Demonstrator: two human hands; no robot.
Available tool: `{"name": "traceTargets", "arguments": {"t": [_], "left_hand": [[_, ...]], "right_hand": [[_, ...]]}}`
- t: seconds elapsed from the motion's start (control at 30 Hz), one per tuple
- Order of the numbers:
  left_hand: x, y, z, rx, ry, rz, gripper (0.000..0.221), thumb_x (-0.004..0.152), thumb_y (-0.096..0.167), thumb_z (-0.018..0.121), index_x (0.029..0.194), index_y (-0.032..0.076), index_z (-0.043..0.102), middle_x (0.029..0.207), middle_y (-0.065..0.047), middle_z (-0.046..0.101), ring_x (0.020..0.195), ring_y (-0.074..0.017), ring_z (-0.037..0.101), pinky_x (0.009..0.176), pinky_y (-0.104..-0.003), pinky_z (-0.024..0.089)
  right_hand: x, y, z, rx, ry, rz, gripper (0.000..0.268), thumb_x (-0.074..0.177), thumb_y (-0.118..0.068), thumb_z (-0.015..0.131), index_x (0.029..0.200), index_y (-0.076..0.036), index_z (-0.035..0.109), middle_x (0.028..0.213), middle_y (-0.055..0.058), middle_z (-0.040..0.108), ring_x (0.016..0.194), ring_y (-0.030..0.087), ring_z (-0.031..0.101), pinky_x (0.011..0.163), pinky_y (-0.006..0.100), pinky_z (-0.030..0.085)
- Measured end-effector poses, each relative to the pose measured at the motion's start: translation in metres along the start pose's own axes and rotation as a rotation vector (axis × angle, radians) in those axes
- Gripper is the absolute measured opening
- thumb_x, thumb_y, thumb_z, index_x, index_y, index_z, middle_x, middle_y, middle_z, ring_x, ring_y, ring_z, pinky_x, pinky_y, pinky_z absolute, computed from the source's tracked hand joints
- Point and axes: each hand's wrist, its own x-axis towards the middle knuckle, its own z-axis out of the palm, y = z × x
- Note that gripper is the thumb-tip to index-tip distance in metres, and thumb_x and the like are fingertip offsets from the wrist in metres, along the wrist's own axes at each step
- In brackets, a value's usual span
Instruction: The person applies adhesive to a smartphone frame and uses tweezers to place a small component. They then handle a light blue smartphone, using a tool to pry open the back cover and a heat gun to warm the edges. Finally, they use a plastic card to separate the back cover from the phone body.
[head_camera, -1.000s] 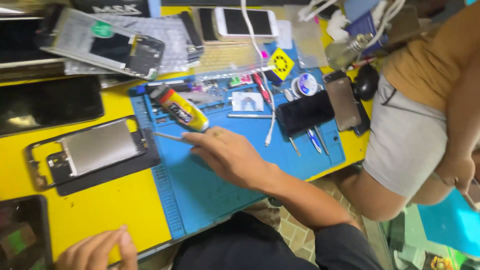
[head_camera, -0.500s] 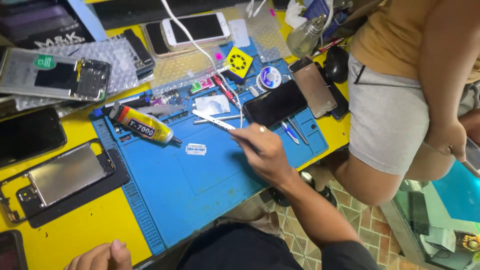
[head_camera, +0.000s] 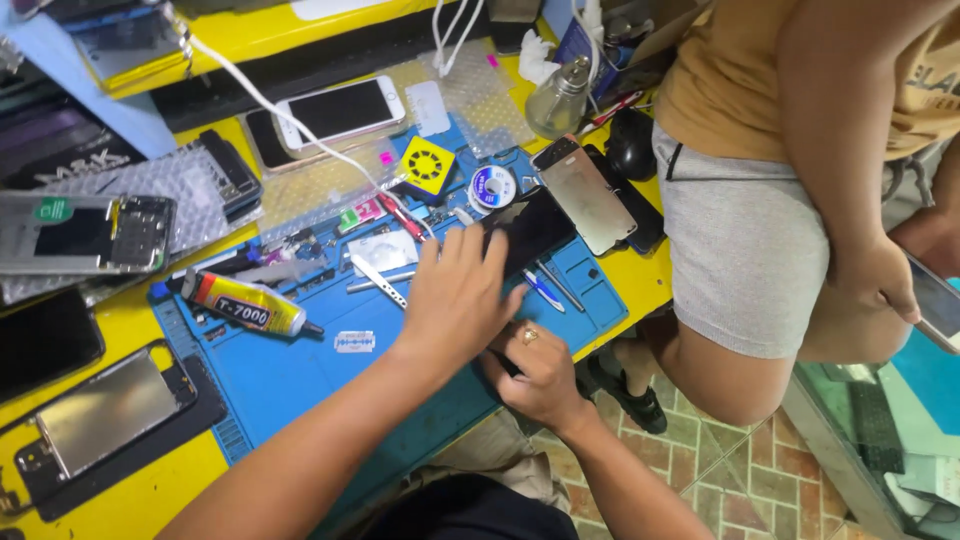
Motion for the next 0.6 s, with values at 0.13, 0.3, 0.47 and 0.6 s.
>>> {"name": "traceTargets", "arguments": {"t": [0.13,0.3,0.47,0.6], "left_hand": [[0.04,0.005,0.028,0.151,-0.122,-0.098,0.078,0.054,0.052,0.093,0.11,0.005,0.065,0.092,-0.015,0.068,0.089,-0.0321,0.065,0.084,-0.049,0.046],[0.04,-0.009,0.044,0.106,-0.045,-0.106,0.085,0.043,0.06,0.089,0.1,0.006,0.058,0.082,-0.018,0.061,0.078,-0.0364,0.062,0.078,-0.053,0.041],[0.041,-0.038,-0.016,-0.19,-0.145,-0.225,0.084,0.058,0.071,0.076,0.105,0.001,0.066,0.083,-0.024,0.067,0.079,-0.0415,0.071,0.07,-0.05,0.049],[0.02,-0.075,-0.094,-0.688,-0.357,-0.484,0.088,0.065,0.066,0.073,0.125,0.002,0.066,0.106,-0.027,0.07,0.103,-0.0455,0.072,0.09,-0.052,0.055]], "right_hand": [[0.005,0.0,-0.002,-0.03,0.005,-0.008,0.008,0.083,-0.008,0.081,0.082,-0.008,0.073,0.062,0.008,0.058,0.054,0.031,0.059,0.049,0.04,0.05],[0.02,-0.017,-0.002,-0.007,-0.026,-0.015,0.008,0.082,-0.004,0.079,0.081,-0.008,0.073,0.064,0.008,0.061,0.057,0.032,0.062,0.054,0.038,0.053],[0.024,-0.026,-0.003,-0.009,-0.086,0.016,0.009,0.085,-0.002,0.079,0.081,-0.005,0.071,0.065,0.01,0.061,0.06,0.034,0.063,0.056,0.041,0.052],[0.038,-0.037,0.005,0.014,-0.168,-0.065,0.01,0.086,-0.006,0.079,0.094,-0.012,0.077,0.074,0.004,0.066,0.064,0.028,0.062,0.061,0.038,0.051]]}}
